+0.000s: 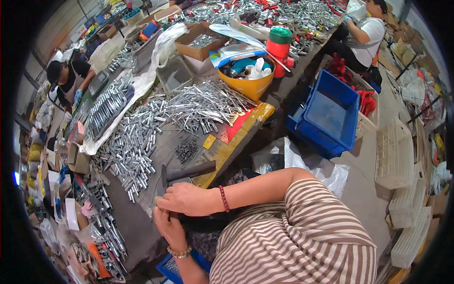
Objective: The person assembles metal parts by inserting rods into metal tubes, tapping them with a small hammer against a metal disc, and placing the assembled pieces into a blue tray.
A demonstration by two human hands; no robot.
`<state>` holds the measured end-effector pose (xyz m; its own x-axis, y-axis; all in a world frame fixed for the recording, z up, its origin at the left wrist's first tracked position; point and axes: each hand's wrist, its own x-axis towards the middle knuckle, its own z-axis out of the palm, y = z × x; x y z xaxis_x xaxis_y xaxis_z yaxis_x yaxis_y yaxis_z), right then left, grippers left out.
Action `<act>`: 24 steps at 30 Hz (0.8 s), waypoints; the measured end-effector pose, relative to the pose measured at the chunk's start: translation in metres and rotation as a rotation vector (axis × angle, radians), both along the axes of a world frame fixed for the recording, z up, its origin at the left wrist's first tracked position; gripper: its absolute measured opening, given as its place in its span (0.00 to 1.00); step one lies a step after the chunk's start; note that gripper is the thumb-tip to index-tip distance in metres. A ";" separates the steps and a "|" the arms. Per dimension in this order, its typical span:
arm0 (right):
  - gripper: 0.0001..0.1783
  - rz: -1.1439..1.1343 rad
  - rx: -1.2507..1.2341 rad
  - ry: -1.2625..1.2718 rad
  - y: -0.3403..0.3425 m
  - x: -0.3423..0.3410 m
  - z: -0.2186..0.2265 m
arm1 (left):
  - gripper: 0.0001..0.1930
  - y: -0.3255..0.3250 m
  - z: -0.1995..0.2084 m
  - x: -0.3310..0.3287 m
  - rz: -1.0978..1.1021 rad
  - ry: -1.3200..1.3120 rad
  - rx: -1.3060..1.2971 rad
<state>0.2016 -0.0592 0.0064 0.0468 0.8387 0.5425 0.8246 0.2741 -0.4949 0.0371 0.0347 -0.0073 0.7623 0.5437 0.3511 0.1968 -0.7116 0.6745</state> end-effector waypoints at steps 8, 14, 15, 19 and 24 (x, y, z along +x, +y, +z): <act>0.16 -0.043 -0.081 -0.104 -0.005 -0.005 0.001 | 0.08 -0.003 -0.004 0.010 0.023 -0.112 0.012; 0.19 -0.059 -0.007 -0.100 -0.019 0.008 -0.006 | 0.06 0.000 -0.001 0.008 0.009 -0.032 0.043; 0.16 -0.098 0.028 -0.091 -0.020 0.008 -0.002 | 0.05 -0.003 0.002 0.005 0.018 -0.042 0.006; 0.12 -0.271 0.004 -0.179 -0.029 0.028 0.010 | 0.05 -0.007 0.005 0.000 0.046 -0.045 -0.022; 0.09 -0.308 -0.229 -0.257 -0.022 0.044 -0.002 | 0.04 -0.001 0.000 0.001 0.034 -0.037 0.127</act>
